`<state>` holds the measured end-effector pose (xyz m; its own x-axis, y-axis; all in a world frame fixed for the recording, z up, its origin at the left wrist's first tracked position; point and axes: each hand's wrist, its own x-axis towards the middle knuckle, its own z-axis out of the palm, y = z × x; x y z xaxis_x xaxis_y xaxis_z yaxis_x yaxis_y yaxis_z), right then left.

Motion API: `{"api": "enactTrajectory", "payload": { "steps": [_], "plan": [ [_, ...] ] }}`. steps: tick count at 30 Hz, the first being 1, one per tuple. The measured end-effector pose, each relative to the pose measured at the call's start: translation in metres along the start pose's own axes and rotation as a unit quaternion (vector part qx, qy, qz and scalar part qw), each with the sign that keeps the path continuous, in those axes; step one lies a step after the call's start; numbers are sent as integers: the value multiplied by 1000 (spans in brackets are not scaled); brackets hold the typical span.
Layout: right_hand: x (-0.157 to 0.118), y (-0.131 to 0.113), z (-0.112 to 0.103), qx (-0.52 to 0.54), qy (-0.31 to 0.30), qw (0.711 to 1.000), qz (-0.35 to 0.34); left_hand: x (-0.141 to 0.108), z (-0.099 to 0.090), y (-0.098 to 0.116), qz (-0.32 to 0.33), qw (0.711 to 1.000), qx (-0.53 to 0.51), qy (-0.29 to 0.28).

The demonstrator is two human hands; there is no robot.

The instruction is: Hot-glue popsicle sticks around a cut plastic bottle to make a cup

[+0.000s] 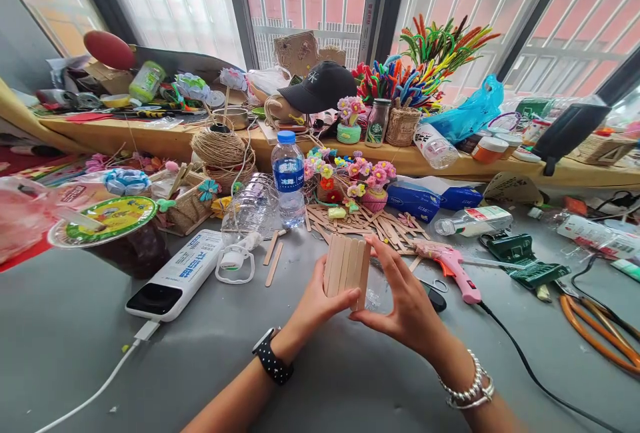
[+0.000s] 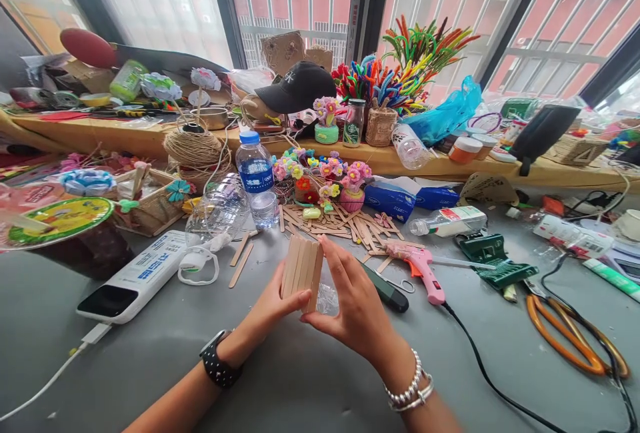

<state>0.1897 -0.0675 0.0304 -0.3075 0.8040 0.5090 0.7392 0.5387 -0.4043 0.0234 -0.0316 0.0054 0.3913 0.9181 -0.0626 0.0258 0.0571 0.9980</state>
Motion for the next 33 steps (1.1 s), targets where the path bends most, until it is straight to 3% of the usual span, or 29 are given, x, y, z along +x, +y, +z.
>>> {"api": "enactTrajectory", "payload": {
  "steps": [9, 15, 33],
  "plan": [
    [10, 7, -17, -36, -58, 997, -44, -1, -1, 1, -7, 1000, -16, -4],
    [16, 6, -17, -15, -42, 998, -43, 0, 1, 1, 3, 1000, -17, 25],
    [13, 5, -11, 20, -35, 999, -22, 0, 2, 1, 12, 1000, 3, 18]
  ]
}}
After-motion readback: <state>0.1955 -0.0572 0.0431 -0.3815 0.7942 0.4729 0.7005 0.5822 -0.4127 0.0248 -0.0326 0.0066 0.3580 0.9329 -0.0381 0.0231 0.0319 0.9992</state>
